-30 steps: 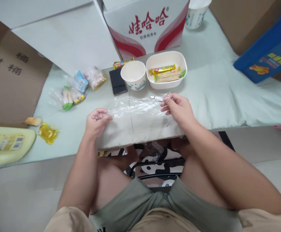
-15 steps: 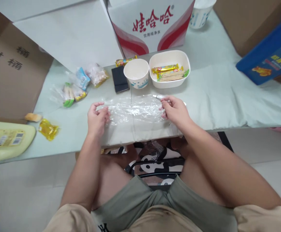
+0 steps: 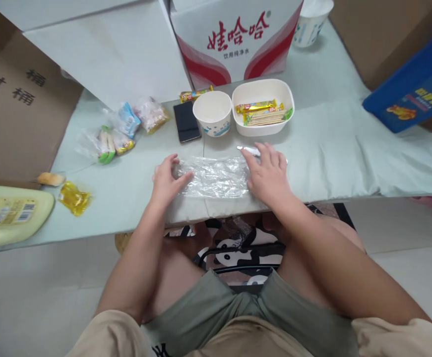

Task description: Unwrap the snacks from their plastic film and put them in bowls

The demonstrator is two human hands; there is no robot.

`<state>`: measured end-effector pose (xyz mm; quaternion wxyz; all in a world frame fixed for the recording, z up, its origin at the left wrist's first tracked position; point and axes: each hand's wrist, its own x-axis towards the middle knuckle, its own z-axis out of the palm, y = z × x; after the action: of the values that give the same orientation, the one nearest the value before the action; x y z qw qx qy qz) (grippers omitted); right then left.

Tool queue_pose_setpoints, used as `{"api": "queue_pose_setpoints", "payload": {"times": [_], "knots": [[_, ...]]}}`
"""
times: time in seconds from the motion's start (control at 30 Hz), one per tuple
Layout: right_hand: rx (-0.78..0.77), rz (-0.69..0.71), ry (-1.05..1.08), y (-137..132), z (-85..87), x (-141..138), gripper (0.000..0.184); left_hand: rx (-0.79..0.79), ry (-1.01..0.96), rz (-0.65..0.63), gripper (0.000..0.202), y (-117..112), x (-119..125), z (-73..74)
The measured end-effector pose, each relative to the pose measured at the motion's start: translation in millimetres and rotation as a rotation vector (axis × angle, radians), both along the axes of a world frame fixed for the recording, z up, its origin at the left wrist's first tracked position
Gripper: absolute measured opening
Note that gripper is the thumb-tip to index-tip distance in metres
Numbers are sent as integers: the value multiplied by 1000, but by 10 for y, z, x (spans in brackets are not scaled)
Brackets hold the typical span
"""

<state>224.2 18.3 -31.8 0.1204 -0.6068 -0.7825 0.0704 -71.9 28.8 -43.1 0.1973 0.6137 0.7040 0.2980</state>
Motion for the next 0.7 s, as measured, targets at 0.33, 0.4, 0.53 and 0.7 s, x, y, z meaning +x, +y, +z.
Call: {"api": "queue_pose_setpoints", "payload": {"times": [0.33,0.4,0.53,0.7], "knots": [[-215,388,342,-81,267,6,84,-161,-804,-416,57,-131,108,148],[-331,449,403,16,268,-71,67,-234,-914,-497,56,-143,126,216],[-652,553,575,106,251,-209,15,-128,-1247,-411,60,-114,139,343],[-631,128,1040,48,264,-309,13,-208,-1296,-293,63,-108,317,328]]}}
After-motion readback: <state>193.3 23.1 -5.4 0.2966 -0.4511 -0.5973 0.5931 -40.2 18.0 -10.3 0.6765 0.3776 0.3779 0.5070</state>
